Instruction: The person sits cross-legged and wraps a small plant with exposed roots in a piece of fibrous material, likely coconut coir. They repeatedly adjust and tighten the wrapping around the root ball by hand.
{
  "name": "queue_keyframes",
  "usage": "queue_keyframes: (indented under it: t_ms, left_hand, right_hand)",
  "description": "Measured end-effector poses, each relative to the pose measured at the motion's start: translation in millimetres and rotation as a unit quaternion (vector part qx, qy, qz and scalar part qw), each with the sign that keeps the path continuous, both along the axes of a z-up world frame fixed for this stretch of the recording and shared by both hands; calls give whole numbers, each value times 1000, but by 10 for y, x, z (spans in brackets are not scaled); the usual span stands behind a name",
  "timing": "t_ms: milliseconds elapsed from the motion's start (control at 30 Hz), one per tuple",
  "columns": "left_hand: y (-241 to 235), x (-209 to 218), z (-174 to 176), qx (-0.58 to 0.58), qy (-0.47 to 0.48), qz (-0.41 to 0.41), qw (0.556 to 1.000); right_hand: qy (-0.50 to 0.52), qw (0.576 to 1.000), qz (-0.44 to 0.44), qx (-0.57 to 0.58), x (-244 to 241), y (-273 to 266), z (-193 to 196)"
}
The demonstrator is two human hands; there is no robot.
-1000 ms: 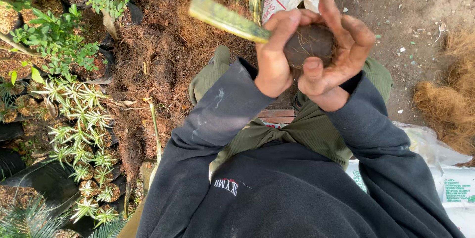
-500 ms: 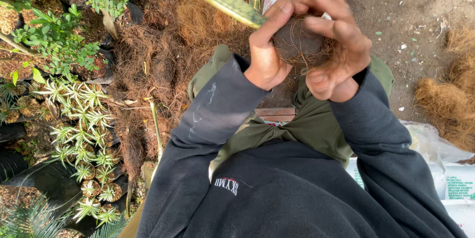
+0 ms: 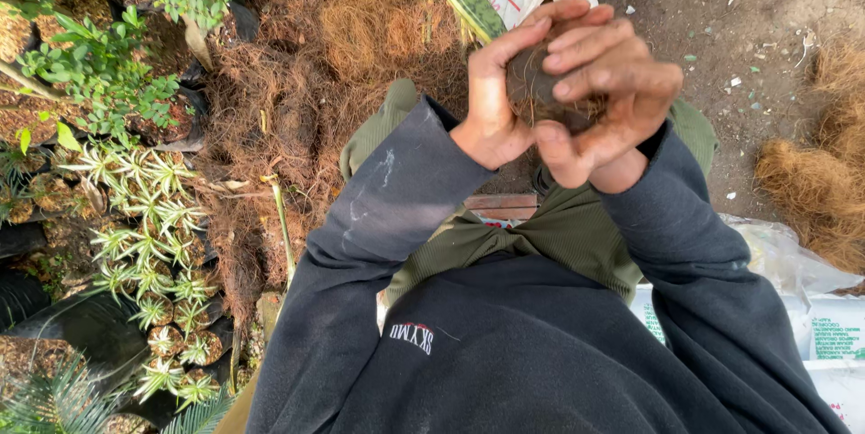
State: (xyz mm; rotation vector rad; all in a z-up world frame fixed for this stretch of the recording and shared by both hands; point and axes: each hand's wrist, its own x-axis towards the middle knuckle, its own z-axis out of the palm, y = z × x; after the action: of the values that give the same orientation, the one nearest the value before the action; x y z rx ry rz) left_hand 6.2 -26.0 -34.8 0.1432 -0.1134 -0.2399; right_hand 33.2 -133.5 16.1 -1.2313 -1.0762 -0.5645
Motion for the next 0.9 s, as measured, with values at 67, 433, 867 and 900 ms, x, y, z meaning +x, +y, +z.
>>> queue_keyframes:
  t_ms: [67, 433, 867, 900]
  left_hand:
    - [17, -7, -6, -8, -10, 6, 1000]
    - [86, -7, 120, 79, -51, 29, 995]
    - [156, -91, 209, 79, -4, 19, 997]
    - [161, -89, 212, 76, -5, 19, 997]
  right_hand:
    - [34, 999, 8, -2, -36, 21, 20]
    - [50, 998, -38, -26, -211, -25, -78]
    - [132, 989, 13, -68, -301, -45, 217]
    - [147, 988, 14, -44, -301, -19, 198]
